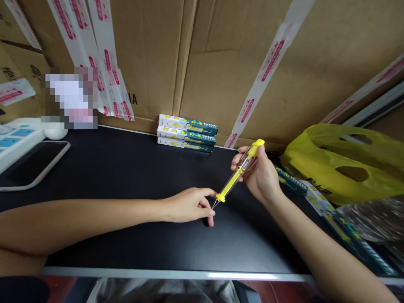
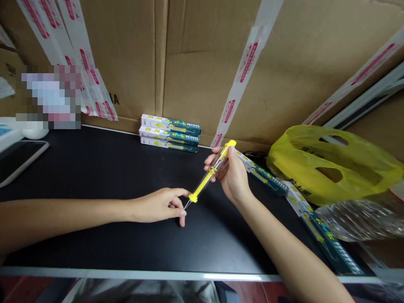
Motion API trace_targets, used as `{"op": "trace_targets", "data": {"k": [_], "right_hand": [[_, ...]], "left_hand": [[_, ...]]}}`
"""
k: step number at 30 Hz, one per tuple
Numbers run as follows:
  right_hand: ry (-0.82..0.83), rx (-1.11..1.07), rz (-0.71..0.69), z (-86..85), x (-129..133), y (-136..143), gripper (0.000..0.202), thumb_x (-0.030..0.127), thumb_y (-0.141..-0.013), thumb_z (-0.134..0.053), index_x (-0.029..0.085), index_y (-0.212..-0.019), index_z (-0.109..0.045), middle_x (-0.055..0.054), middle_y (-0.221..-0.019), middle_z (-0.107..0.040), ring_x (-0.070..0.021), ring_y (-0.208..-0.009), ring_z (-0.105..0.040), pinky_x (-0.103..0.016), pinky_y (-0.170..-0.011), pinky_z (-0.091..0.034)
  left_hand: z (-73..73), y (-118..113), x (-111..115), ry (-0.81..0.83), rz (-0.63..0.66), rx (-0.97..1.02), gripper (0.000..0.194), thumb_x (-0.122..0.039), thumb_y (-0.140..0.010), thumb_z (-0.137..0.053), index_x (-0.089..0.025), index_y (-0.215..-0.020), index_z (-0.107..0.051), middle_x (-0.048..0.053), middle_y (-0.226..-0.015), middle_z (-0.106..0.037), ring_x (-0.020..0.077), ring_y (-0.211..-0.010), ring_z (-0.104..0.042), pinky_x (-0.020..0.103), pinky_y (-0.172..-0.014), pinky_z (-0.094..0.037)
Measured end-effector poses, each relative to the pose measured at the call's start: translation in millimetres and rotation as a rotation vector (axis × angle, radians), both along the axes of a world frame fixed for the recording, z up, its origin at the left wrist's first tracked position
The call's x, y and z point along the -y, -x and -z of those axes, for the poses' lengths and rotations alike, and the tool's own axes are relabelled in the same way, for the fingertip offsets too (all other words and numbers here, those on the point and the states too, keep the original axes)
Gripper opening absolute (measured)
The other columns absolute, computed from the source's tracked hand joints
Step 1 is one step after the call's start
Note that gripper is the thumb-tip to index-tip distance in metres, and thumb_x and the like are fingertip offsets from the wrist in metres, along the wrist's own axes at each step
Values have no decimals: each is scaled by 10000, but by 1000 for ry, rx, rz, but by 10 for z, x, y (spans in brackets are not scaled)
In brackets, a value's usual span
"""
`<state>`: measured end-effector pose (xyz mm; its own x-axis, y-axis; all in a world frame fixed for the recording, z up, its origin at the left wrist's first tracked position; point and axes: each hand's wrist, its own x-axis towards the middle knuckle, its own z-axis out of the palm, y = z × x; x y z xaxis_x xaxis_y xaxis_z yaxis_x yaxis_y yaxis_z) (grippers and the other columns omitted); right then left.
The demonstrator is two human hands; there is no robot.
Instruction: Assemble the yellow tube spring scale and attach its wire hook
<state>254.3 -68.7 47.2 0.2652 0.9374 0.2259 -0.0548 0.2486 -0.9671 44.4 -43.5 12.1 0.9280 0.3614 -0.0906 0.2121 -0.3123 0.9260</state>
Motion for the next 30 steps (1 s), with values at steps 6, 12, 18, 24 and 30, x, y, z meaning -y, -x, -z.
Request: {"op": "trace_targets", "data": {"k": [6, 12, 18, 24, 30], "right_hand": [[-32, 47, 47, -15, -81, -169, 463, 700, -845, -496, 250, -924, -573, 12, -692, -646, -145, -544, -636, -222, -352, -367], [-50, 49, 69, 17, -97, -182, 463, 709, -848, -482, 259, -910, -571, 12, -684, -649, -153, -544, -641, -237, -369, -384], [15, -61, -40, 33, 2, 15, 422, 635, -852, -555, 224, -925, -612, 5, -691, -669, -131, -542, -640, -198, -341, -381], [-31, -117, 60, -43, -78, -143, 430, 646, -849, -561, 221, -871, -618, 17, -652, -657, -109, -504, -633, -188, -347, -391], [59, -104, -90, 71, 18, 99, 435, 637, -838, -573, 212, -924, -609, 10, -662, -677, -129, -507, -637, -189, -333, -387]], "left_hand": [[-20, 18, -35, -19, 99, -49, 528, -253, -888, -571, -122, -1379, -429, 19, -847, -770, 116, -757, -630, 209, -681, -396], [-60, 21, -88, 62, 163, -89, 578, -249, -891, -563, -99, -1416, -373, 52, -881, -766, 105, -632, -557, 211, -593, -378], [-114, 39, -89, -3, 217, -106, 571, -254, -886, -580, -111, -1403, -383, 46, -866, -769, 112, -709, -592, 204, -637, -390], [-169, 55, -82, 1, 330, -148, 520, -238, -888, -578, -129, -1372, -422, 51, -885, -771, 115, -674, -583, 216, -655, -417], [-172, 49, -73, -60, 346, -179, 468, -253, -892, -593, -106, -1320, -475, 60, -903, -773, 129, -799, -636, 208, -675, -419]]}}
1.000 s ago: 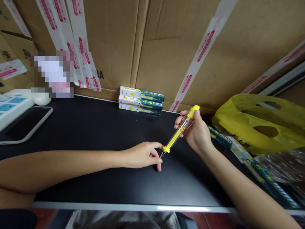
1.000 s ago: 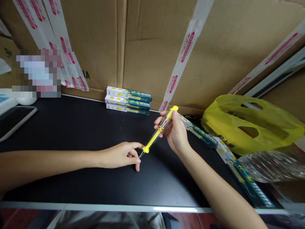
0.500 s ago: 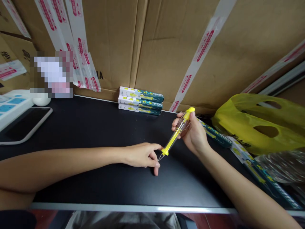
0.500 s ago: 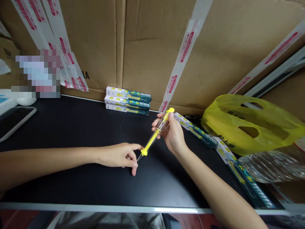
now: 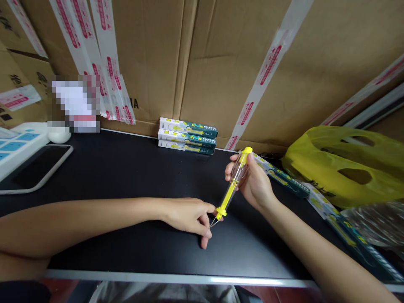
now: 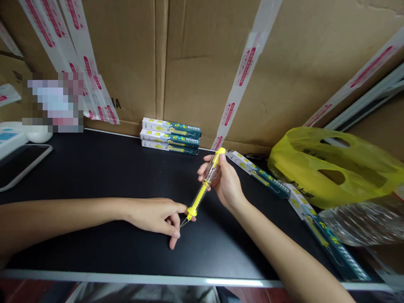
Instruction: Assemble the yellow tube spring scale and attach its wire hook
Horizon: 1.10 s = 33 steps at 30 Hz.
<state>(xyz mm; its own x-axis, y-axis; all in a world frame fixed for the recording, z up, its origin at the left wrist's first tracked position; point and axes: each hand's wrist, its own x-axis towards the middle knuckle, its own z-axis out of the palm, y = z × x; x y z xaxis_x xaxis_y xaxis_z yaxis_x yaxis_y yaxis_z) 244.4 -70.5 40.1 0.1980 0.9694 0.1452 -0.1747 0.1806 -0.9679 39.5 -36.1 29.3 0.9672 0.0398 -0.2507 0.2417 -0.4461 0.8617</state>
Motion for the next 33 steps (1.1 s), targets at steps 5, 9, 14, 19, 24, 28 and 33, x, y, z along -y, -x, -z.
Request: {"op": "trace_targets", "data": {"k": [5, 9, 14, 19, 24, 28, 33], "right_hand": [[-66, -12, 96, -93, -58, -172, 444, 644, -846, -560, 207, -912, -607, 11, -671, -667, -118, -513, -637, -179, -332, -370], [-84, -10, 124, -106, -65, -183, 444, 652, -855, -539, 215, -906, -599, 16, -660, -658, -121, -508, -637, -183, -328, -369], [-37, 5, 11, -71, 28, -7, 429, 629, -850, -563, 208, -926, -595, 2, -672, -679, -135, -522, -650, -183, -325, -377], [-111, -29, 147, -126, -32, -149, 421, 622, -876, -532, 208, -902, -599, 7, -689, -679, -116, -519, -645, -176, -334, -388], [-31, -73, 40, -15, -25, -51, 368, 570, -877, -567, 210, -951, -575, -31, -819, -748, -151, -633, -706, -184, -379, -464], [-4, -114, -63, 125, 43, 134, 273, 480, -887, -605, 220, -929, -535, -68, -994, -764, -192, -860, -736, -228, -525, -572], [59, -121, -185, 262, 56, 202, 236, 435, -868, -645, 235, -944, -545, -61, -1112, -737, -188, -964, -698, -280, -667, -604]], "left_hand": [[15, 10, -27, 67, 50, 10, 475, -216, -889, -593, -93, -1331, -472, 51, -865, -761, 128, -856, -637, 217, -757, -443], [35, 8, -55, 138, 41, -17, 488, -232, -894, -583, -95, -1342, -448, 58, -877, -751, 103, -657, -548, 213, -628, -437], [15, 2, -71, 206, 40, -45, 498, -225, -894, -584, -102, -1347, -418, 62, -879, -740, 89, -607, -515, 215, -616, -443], [15, 2, -122, 263, 77, -103, 485, -218, -880, -596, -117, -1322, -423, 32, -838, -710, 81, -570, -494, 211, -571, -426], [22, -15, -129, 119, -239, 18, 546, -403, -793, -707, -155, -1221, -475, 30, -899, -686, 108, -645, -563, 228, -577, -431], [-17, -9, -100, -409, -499, 134, 484, -561, -800, -646, -206, -1119, -564, 21, -945, -692, 185, -777, -637, 276, -651, -440], [5, 6, -151, -780, -570, 168, 370, -423, -925, -507, -224, -1236, -535, 15, -923, -698, 206, -789, -658, 303, -674, -454]]}}
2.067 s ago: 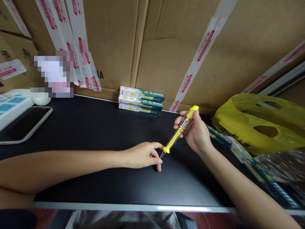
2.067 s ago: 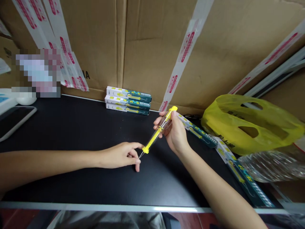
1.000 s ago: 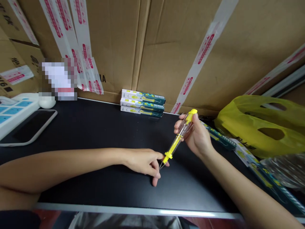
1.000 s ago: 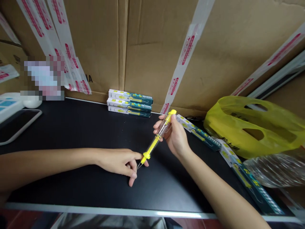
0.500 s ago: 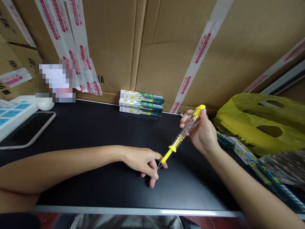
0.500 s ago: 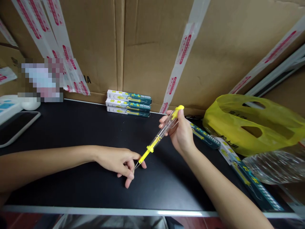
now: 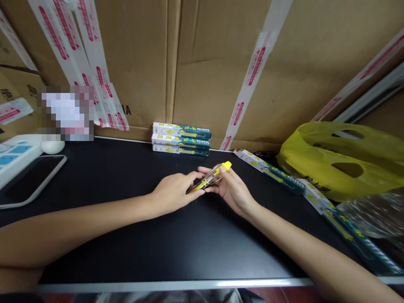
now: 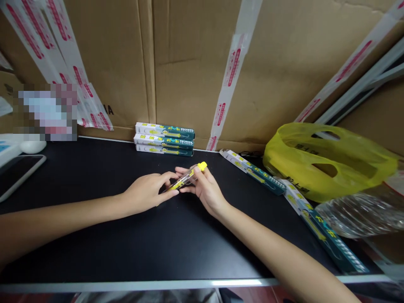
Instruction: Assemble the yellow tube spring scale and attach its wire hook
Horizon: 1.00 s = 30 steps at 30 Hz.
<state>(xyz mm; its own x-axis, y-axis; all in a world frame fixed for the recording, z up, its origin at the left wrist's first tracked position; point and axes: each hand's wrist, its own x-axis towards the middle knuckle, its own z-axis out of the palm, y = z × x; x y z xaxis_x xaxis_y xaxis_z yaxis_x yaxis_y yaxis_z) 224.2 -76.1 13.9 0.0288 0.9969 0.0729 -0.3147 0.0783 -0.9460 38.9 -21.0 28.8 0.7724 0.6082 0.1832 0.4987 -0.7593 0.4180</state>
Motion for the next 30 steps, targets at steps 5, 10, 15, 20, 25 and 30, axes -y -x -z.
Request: {"op": "trace_targets", "data": {"k": [5, 10, 15, 20, 25, 30], "right_hand": [[-4, 348, 83, 30, -210, -321, 347, 546, -928, -453, 226, -1024, -548, -115, -1168, -682, -235, -1031, -643, -393, -735, -583], [-293, 1406, 733, -10, -476, -1129, 283, 401, -881, -519, 172, -1040, -566, -178, -1086, -636, -323, -1062, -553, -482, -868, -473], [31, 1912, 853, 145, -483, -1598, 407, 359, -904, -463, 43, -1144, -556, -267, -1094, -617, -380, -1039, -537, -434, -770, -422], [105, 1996, 740, 171, -416, -1555, 368, 323, -936, -437, 30, -1102, -584, -273, -1038, -631, -363, -949, -583, -401, -703, -397], [-132, 2012, 598, 22, -403, -1173, 305, 359, -961, -443, 123, -1121, -550, -182, -1081, -619, -276, -894, -612, -330, -683, -401], [-686, 2005, 298, -5, -299, -660, 220, 294, -976, -405, 143, -1069, -536, -139, -977, -648, -260, -820, -616, -335, -679, -403]], "left_hand": [[80, -7, -104, -144, -22, -90, 256, -267, -910, -473, -183, -1138, -552, 51, -954, -690, 226, -883, -654, 339, -766, -491], [166, -14, -169, -344, 16, -185, 191, -247, -894, -485, -166, -1042, -576, 62, -1005, -669, 234, -925, -617, 347, -789, -491], [222, 6, -144, -379, 34, -188, 338, -398, -944, -499, -168, -1187, -540, 66, -1076, -661, 229, -957, -622, 319, -767, -486], [202, 5, -105, -448, 92, -264, 427, -448, -994, -404, -232, -1356, -472, 66, -1072, -661, 213, -941, -634, 278, -741, -455], [188, 155, -81, -459, 53, -195, 316, -351, -1015, -366, -192, -1228, -537, 64, -1029, -658, 211, -926, -636, 300, -777, -468], [185, 390, -92, -409, -80, 5, 261, -248, -1002, -341, -163, -1184, -508, 81, -1050, -620, 207, -933, -633, 328, -819, -496]]}}
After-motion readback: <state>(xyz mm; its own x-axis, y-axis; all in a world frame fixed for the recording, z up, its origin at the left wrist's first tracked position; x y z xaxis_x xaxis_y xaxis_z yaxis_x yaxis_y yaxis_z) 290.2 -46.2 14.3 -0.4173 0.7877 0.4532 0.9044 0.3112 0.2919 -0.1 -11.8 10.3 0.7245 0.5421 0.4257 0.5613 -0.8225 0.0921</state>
